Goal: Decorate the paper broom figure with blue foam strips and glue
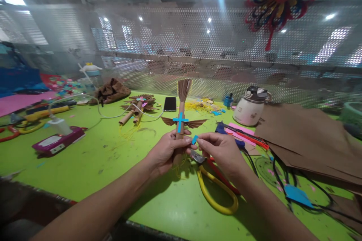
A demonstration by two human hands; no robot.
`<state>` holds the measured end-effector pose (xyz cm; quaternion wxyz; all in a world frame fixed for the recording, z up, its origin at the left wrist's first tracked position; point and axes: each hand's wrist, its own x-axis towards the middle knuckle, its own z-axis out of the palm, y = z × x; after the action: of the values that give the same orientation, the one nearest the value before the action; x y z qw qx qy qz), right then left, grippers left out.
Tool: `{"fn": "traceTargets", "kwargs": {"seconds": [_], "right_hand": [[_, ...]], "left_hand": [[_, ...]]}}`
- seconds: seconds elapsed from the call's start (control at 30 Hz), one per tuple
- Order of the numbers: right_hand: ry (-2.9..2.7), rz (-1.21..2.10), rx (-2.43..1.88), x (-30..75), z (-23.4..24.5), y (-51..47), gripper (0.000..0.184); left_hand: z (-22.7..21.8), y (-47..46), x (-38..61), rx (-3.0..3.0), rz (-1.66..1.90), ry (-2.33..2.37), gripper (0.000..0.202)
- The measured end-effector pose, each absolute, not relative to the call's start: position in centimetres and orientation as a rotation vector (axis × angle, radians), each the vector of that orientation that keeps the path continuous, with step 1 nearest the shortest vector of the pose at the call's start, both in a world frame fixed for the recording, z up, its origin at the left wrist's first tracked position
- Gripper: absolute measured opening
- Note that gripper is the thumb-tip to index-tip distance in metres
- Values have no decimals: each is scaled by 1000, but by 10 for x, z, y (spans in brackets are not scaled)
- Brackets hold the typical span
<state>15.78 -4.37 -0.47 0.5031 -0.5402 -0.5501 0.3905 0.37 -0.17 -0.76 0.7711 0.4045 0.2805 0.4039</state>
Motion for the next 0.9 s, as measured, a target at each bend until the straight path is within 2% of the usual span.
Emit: {"fn": "traceTargets", "kwargs": {"seconds": [0.33,0.73,0.9], "right_hand": [[-1251,1006,-1301,150,4,-47,20],[-1091,1071,-1124,160,-13,-40,21],[-1168,949,-1261,154,-15,-41,21]], "left_hand": [[-14,-2,5,918,908,579,26],[-6,-3,6,921,1039,746,25],[-8,-3,8,929,1057,724,24]]}}
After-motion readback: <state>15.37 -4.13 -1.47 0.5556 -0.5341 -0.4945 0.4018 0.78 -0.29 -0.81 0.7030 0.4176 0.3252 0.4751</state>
